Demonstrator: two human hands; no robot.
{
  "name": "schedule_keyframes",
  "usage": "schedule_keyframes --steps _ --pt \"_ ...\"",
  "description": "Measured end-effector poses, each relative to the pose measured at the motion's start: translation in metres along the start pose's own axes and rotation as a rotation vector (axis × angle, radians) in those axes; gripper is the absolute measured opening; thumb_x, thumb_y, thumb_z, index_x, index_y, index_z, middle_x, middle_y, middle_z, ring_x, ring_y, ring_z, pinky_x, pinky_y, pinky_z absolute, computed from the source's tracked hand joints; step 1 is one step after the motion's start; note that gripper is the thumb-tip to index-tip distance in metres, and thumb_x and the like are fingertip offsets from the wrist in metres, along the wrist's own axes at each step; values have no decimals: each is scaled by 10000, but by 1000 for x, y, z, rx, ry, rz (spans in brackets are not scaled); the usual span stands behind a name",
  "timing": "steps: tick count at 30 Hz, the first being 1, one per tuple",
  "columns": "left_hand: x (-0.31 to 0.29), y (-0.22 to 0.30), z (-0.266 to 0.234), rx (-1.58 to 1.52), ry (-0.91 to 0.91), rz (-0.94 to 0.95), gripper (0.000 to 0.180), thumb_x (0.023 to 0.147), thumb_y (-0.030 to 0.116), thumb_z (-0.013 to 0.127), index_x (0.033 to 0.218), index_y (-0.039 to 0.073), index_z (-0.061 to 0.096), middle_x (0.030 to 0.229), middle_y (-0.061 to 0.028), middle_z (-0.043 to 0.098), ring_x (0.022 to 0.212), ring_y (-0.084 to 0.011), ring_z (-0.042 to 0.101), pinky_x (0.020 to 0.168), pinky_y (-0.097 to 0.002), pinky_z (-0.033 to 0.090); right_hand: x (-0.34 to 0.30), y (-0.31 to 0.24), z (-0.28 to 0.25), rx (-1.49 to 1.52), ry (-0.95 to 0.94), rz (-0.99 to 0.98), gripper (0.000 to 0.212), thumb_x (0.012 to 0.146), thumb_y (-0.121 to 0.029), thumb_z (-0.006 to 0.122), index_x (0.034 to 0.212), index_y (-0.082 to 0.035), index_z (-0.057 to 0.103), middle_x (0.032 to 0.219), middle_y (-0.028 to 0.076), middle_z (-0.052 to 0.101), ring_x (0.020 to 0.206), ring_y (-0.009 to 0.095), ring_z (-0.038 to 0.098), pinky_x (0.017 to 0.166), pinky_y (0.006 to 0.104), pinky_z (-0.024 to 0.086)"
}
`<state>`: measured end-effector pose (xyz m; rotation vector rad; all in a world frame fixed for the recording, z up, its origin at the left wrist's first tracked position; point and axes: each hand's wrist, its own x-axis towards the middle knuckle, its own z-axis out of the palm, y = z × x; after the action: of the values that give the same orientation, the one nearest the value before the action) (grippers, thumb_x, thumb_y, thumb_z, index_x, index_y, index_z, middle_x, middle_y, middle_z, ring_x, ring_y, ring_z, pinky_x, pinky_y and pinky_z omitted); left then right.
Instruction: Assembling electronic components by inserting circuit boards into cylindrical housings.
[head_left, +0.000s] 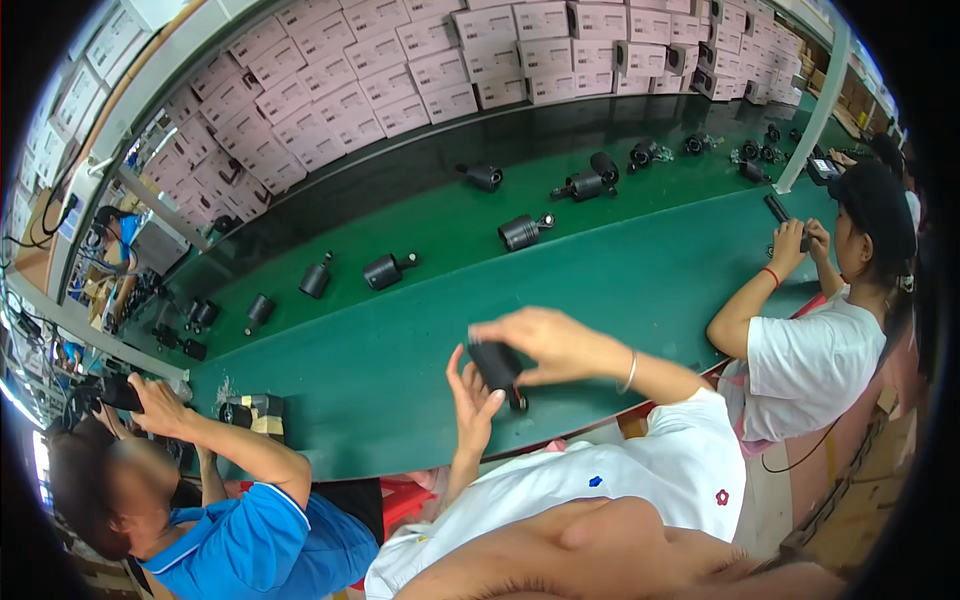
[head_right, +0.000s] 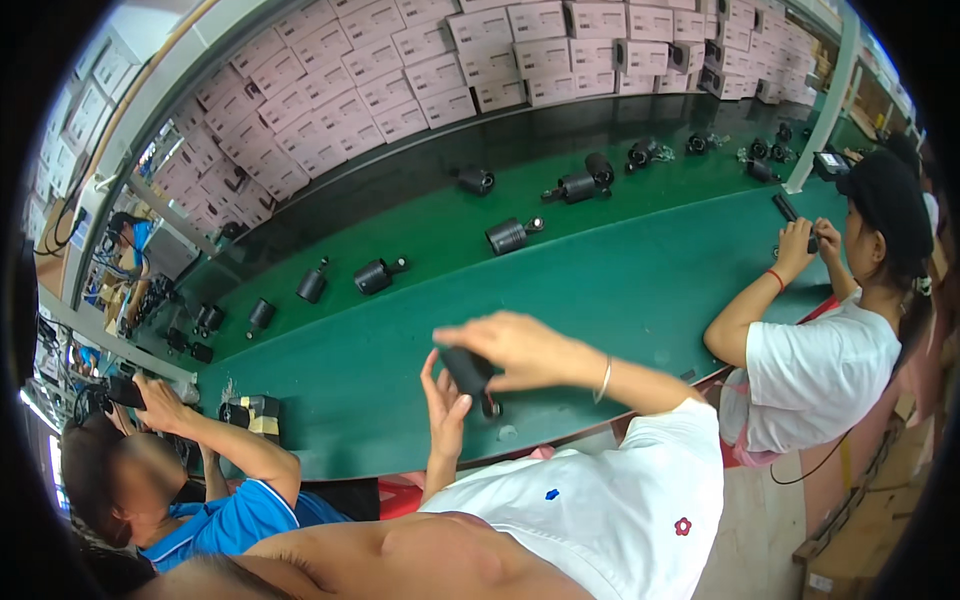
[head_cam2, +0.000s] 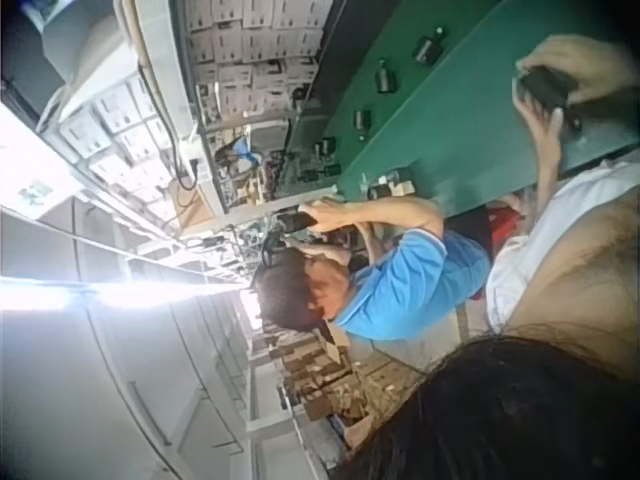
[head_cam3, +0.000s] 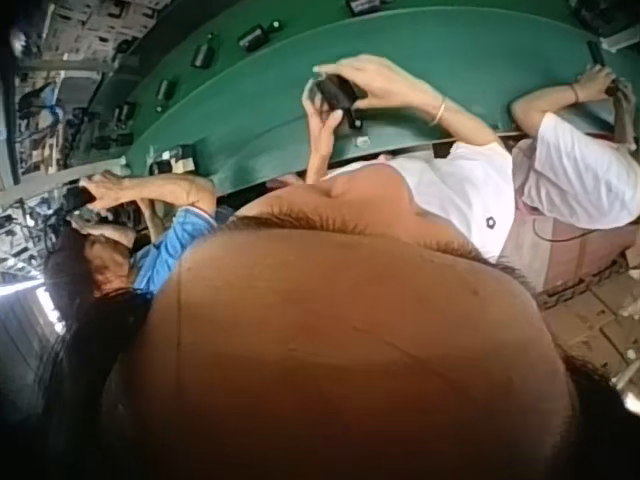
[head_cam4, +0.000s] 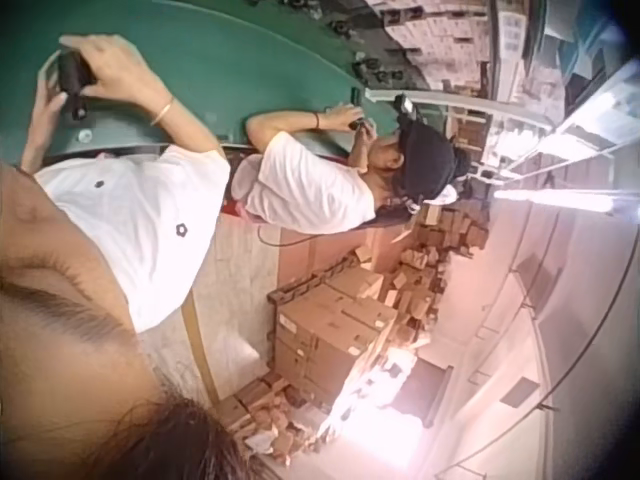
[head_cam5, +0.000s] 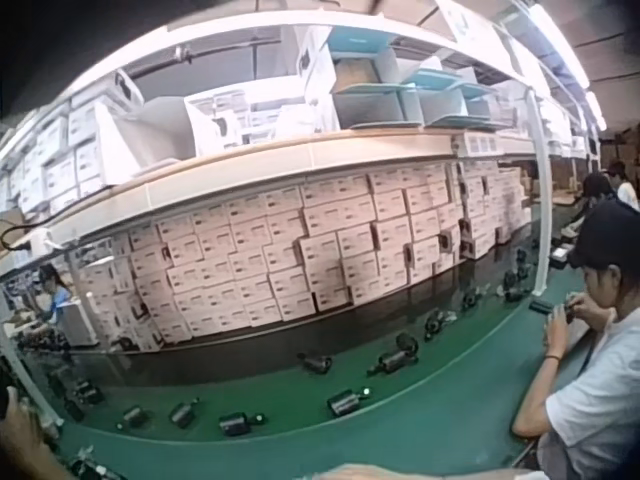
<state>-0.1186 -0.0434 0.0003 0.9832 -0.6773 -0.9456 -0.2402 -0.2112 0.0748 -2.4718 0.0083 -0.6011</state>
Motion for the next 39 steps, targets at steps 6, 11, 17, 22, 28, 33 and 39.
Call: schedule_keyframes --steps 6,11,17,22,28,33,39 --pt "0 12 12 42 -76 -5 675 702 26 720 1320 39 450 1239 -173 570 1010 -261 612 922 -384 489 -24 -26 21 311 304 14 656 601 -110 830 1222 -92 619 1232 93 605 1175 286 549 1000 406 451" --pt "-1 18 20 -216 -253 113 707 657 52 753 1293 30 445 1226 -171 578 932 -256 619 836 -362 513 -26 12 41 742 637 446 285 893 -7 574 1169 -9 641 1132 110 652 1030 218 618 925 324 480" --pt "-3 28 19 -211 -300 145 708 648 72 765 1279 16 450 1246 -171 566 946 -263 623 874 -382 499 -35 20 64 1154 467 360 232 945 -30 547 1152 20 639 1068 123 679 952 200 644 894 303 504" --pt "-5 38 17 110 -231 244 694 623 67 778 1256 29 494 1218 -157 597 986 -267 629 915 -385 487 -30 11 54 1270 499 500 169 934 -31 582 1073 22 661 1037 121 680 902 178 631 832 276 510" --pt "-3 49 21 332 -349 268 678 599 55 777 1235 43 542 1178 -128 641 1025 -261 631 946 -378 476 -36 22 53 1139 460 354 110 889 0 629 983 15 684 965 113 670 806 145 590 752 243 495" --pt "-4 52 18 452 -373 219 671 598 43 762 1237 47 555 1170 -115 657 1040 -265 630 953 -374 472 -40 22 42 1098 473 345 107 827 41 678 925 5 702 917 99 659 763 134 565 724 237 484" --pt "-3 50 13 292 -419 66 671 595 36 758 1233 34 554 1265 -164 609 1089 -278 618 977 -379 458 -40 14 32 866 518 296 131 752 76 722 859 1 711 865 86 656 740 143 567 711 244 488"
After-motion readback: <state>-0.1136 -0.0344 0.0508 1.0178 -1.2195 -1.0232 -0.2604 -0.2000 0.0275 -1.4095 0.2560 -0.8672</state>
